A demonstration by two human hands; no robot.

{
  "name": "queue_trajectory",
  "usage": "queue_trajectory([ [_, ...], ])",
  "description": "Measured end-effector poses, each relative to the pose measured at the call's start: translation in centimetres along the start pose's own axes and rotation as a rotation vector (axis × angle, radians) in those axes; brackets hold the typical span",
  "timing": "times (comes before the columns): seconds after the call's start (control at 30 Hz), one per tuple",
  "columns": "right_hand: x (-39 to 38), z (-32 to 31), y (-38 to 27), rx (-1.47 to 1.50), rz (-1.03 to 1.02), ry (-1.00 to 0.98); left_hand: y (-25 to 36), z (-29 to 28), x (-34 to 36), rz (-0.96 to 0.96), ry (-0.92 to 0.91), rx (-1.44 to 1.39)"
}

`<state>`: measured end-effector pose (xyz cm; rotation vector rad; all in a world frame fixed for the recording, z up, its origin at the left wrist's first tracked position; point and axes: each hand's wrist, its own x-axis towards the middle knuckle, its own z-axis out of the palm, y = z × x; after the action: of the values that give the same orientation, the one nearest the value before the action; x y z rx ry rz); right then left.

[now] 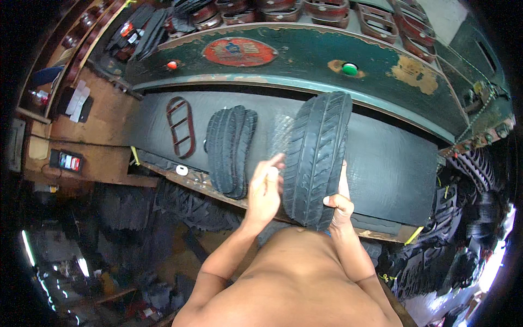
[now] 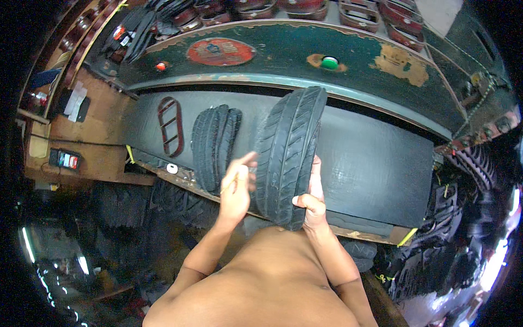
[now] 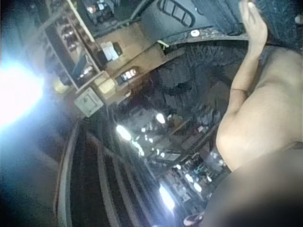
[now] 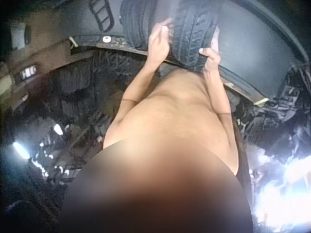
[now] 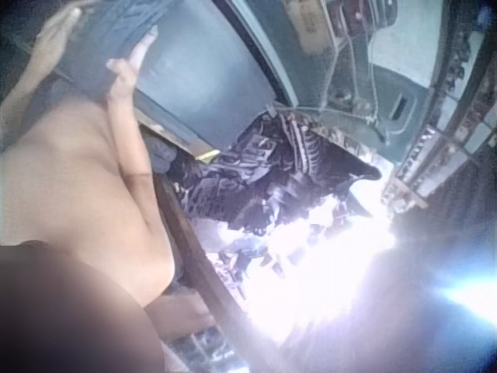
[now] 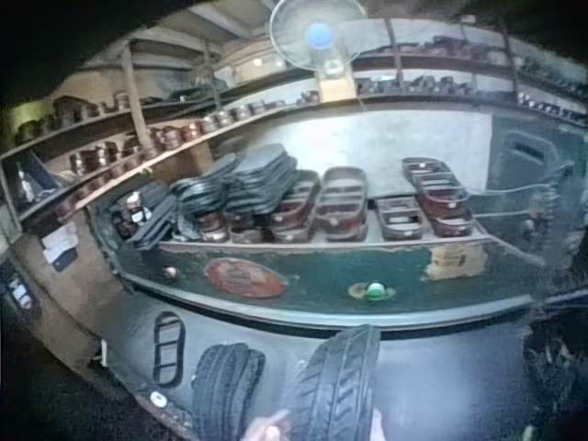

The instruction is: The person places a rubber sole on a grinding machine, aligns a metal template, and cuts the rubber to shape using shears. They then use a pointed tool to mark or score the surface of the cut sole.

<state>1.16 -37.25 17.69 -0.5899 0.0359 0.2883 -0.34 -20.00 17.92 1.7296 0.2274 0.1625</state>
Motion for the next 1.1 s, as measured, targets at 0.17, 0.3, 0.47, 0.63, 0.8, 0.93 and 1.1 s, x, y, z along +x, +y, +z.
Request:
queue_trajectory([
  [0.17, 0.9, 1.0, 0.9, 0.079, 0.038, -0.121, -1.5, -1.2, 0.5, 0.162, 0.215, 0.038],
  [0.3, 0.8, 0.4, 1.1, 0.265, 0.1, -0.191, -3.1, -7.7, 2.4, 0.191, 0.388, 0.096],
  [0.47, 1.1, -1.7, 1.4, 0.268, 0.123, -0.108, -8.0, -15.1, 4.1, 0.24, 0.512, 0.474],
  [0.63, 1.3, -2.3, 2.0, 0.432, 0.113, -0.089, -11.3, -17.0, 4.7, 0.059, 0.378, 1.026],
  [0.8, 1.2, -2.3, 1.9, 0.443, 0.195, 0.021, -4.9, -14.4, 4.5, 0.383, 0.461, 0.818],
  [0.93, 1.1, -2.5, 2.3, 0.54, 0.269, 0.034, 0.1, -6.1, 0.9, 0.425, 0.044, 0.13],
  [1.1, 0.8, -2.2, 3.0, 0.293, 0.119, -0.049, 1.5, 1.1, -0.4, 0.59, -0.117, -0.032],
])
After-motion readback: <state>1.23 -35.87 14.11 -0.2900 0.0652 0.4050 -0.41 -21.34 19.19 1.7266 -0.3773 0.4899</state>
